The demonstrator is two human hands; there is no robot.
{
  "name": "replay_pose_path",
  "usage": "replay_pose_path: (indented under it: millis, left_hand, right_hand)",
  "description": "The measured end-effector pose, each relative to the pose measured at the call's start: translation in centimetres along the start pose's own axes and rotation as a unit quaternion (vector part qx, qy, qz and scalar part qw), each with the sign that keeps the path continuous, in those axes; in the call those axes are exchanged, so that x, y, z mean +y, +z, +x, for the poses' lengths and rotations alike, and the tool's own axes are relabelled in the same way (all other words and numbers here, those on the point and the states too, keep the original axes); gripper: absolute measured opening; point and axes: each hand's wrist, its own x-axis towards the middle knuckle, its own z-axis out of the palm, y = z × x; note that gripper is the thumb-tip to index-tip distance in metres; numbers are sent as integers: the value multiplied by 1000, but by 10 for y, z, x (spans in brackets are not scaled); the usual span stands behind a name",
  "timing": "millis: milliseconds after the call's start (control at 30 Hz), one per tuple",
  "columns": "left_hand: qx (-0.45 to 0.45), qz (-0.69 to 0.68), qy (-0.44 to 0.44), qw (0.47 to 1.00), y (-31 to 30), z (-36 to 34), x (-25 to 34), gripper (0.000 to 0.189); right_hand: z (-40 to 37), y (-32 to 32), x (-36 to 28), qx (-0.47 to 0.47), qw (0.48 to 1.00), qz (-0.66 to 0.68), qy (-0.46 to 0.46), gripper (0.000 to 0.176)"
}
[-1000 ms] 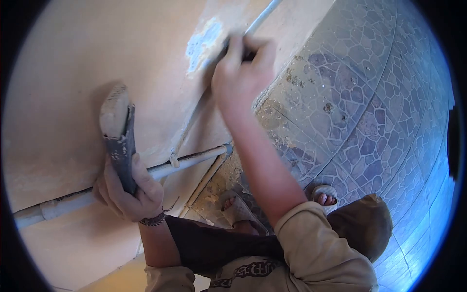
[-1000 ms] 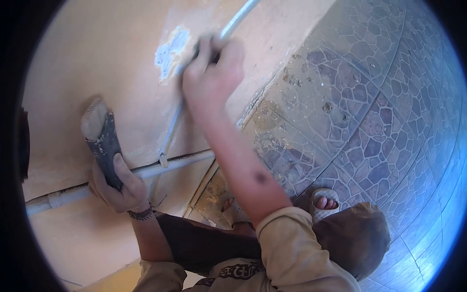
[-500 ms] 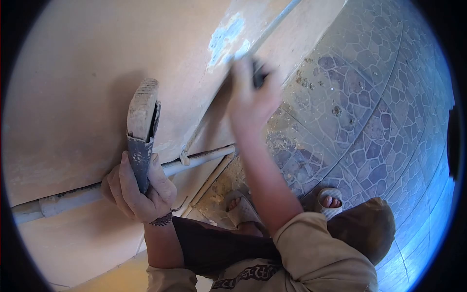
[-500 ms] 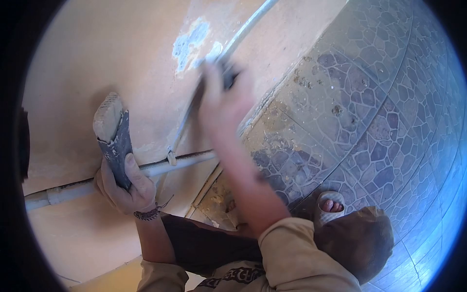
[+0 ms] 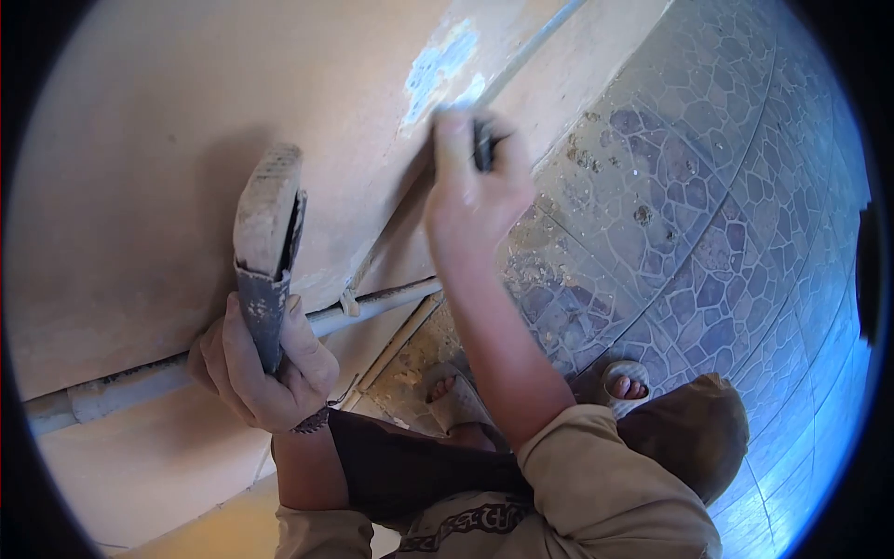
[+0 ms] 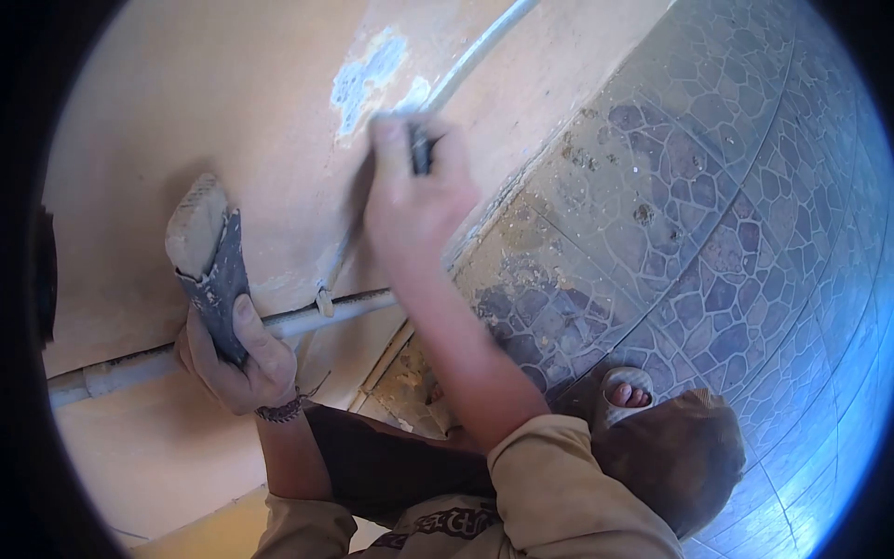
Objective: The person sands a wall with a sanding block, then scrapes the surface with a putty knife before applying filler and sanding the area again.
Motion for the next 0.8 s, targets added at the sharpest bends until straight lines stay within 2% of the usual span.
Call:
replay_pose_path:
  millis: [133, 167, 300, 333, 400, 500, 600, 633, 733, 767, 800]
  left_hand:
    - [-6, -1, -37, 999, 0, 1, 5, 38]
    - [-5, 2, -36, 999, -1, -1, 6, 38]
    - [16, -15, -33, 999, 3, 3, 5, 39]
    - [14, -26, -35, 999, 4, 2, 4, 39]
    - [13, -5, -47, 999, 3, 2, 7, 39]
    - [0, 11, -35, 999, 0, -1, 5, 40]
    - [1, 2, -25, 1000, 2, 2, 3, 40]
    - [-7, -3, -25, 1000, 1, 0, 3, 40]
    - [7, -20, -51, 998, 1, 0, 6, 40]
    - [3, -12, -46, 999, -1, -3, 5, 40]
    - [4, -10, -39, 999, -1, -3, 4, 40]
  right_hand:
    - [23, -6, -2, -3, 999, -48, -8, 21]
    - [37, -5, 0, 14, 998, 16, 60, 22]
    - [-1, 0, 9, 8, 995, -40, -96, 18]
    - [-10, -1, 5, -19, 996, 1, -91, 18]
    - [1, -5, -1, -42, 997, -26, -62, 17]
    - [22, 3, -10, 9, 999, 42, 29, 15]
    - [-14, 7, -6, -24, 996, -1, -89, 15]
    - [-16, 9, -6, -18, 994, 26, -103, 16]
    - [13, 4, -13, -8, 998, -44, -43, 13]
    - [18, 7, -6, -5, 998, 45, -32, 12]
    - [9, 7, -4, 1, 998, 20, -63, 12]
